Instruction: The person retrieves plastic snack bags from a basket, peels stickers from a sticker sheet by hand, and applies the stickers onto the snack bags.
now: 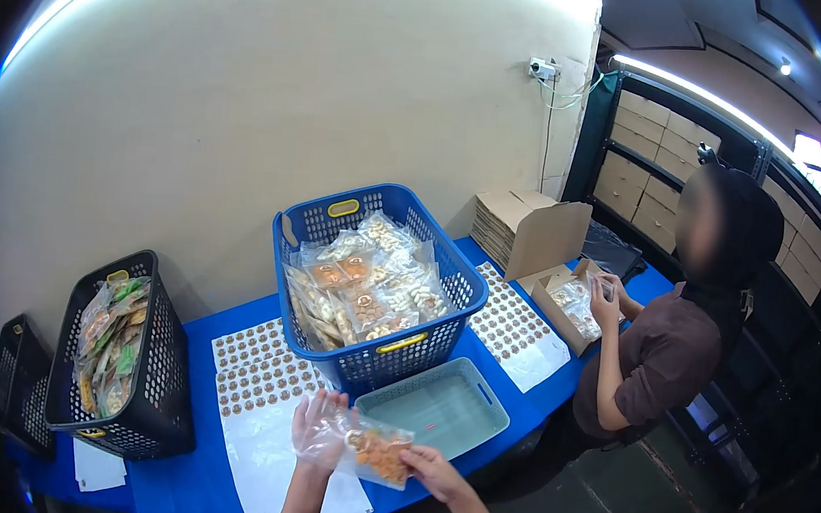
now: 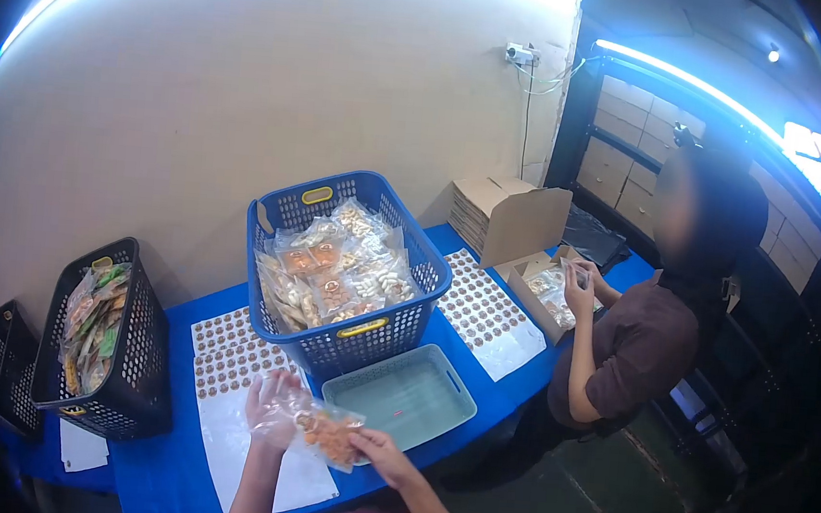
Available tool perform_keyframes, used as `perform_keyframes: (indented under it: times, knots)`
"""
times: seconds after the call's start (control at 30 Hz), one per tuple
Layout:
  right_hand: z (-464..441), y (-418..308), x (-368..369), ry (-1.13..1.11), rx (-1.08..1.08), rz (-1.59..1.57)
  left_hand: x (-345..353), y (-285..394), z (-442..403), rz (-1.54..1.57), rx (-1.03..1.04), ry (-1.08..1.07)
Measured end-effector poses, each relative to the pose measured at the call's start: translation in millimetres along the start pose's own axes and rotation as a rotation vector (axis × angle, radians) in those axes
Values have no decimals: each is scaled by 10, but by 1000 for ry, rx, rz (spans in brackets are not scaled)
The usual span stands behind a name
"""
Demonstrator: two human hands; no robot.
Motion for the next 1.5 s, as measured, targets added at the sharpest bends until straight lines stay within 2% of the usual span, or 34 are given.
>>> perform_keyframes:
  times: [0.03,0.07,0.13,0.2,0.27,0.37,0.43,0.47,0.5,0.57,0.67,0.7,0.8,0.83,0.93,1.03,1.13,1.17,1.27,1.37,1.47,1.5]
  knots:
    - [-10,-64,-112,18,-72,32,-77,14,-39,-29,-77,-242]
    - [8,-171,-208,17,-135,43,-169,20,-38,-66,-122,-246]
    - [173,-495,-271,15,-159,-176,-209,68,92,-134,-203,-249]
    - [339,-858,-133,69,-243,-399,-356,112,99,-184,-179,-266]
    - [209,-864,-302,55,-342,-135,-450,125,164,-193,-157,-237]
    - [91,-867,-258,210,-528,172,-500,135,259,-329,-90,-259]
    - [70,-839,-155,156,-467,125,-525,123,308,-421,-60,-305]
    - [61,-814,-103,133,-436,103,-550,92,332,-473,-73,-348]
    - [2,-740,-59,163,-494,167,-580,49,357,-525,-89,-389]
    - [-64,-527,52,158,-410,173,-580,-56,390,-582,-163,-458]
    - [-49,-295,276,121,-299,262,-693,-240,385,-858,47,-185]
    - [-30,-243,312,105,-263,303,-674,-248,363,-803,63,-91]
    - [-49,-130,233,-13,-209,427,-702,-235,270,-686,19,-85]
    - [-18,-191,259,16,-172,343,-648,-241,306,-643,12,-48]
    - [-1,-253,186,3,-127,350,-730,-282,329,-709,-130,7]
    - [33,-191,110,-129,-49,319,-856,-387,339,-803,-244,24]
    - [-40,-33,-9,27,50,276,-929,-426,345,-845,-221,63]
    - [-59,15,-31,66,-4,357,-1004,-412,327,-827,-243,-25]
    - [-104,150,-51,124,43,396,-874,-347,389,-973,-244,-27]
    - [-116,196,-28,53,2,414,-917,-194,264,-1210,-200,-183]
    - [-132,124,-64,-12,-62,418,-863,-130,183,-1340,-35,-93]
    - [-102,58,-57,-25,-95,420,-825,-93,123,-1405,22,-131]
Point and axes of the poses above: each hand's wrist, its own z-axis away from the middle knuckle, its own x-axis out of the palm, y = z × x, the point moved 2 cm from there along -z, towards the middle knuckle, and after that the axes turned 12 degrees about y, right-handed, at the moved point
